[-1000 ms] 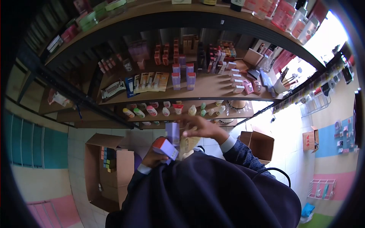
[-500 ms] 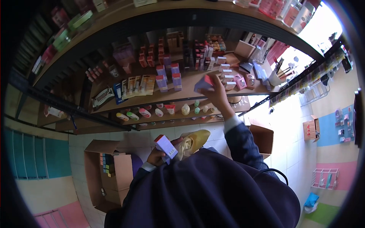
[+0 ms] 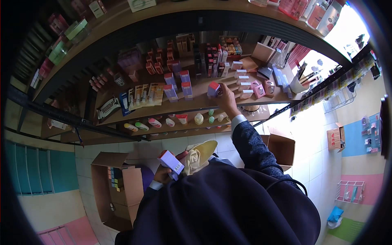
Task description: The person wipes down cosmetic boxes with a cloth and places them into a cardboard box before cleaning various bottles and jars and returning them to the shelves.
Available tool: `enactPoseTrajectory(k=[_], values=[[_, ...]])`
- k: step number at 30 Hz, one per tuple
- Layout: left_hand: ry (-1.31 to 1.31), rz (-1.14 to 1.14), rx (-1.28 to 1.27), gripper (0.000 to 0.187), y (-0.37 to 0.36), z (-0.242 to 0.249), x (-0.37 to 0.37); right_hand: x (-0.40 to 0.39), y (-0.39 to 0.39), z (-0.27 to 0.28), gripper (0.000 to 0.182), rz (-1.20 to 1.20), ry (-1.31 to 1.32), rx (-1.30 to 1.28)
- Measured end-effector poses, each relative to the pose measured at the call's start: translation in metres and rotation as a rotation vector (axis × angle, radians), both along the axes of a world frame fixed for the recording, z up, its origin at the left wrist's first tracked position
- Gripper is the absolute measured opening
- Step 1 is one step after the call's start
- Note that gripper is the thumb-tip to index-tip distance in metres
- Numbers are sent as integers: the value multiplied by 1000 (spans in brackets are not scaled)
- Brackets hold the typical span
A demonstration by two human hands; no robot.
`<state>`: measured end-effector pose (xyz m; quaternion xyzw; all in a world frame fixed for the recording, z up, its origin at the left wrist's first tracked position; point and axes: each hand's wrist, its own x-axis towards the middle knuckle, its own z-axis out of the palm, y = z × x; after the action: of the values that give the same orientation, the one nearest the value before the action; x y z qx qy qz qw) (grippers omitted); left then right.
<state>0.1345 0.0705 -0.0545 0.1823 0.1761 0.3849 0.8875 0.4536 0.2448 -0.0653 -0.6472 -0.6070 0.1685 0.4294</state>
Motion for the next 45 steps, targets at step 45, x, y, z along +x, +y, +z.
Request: enactPoseTrajectory(k=[45], values=[[42, 23, 39, 64, -10, 0, -22, -2, 16, -18, 61, -200, 294, -2]])
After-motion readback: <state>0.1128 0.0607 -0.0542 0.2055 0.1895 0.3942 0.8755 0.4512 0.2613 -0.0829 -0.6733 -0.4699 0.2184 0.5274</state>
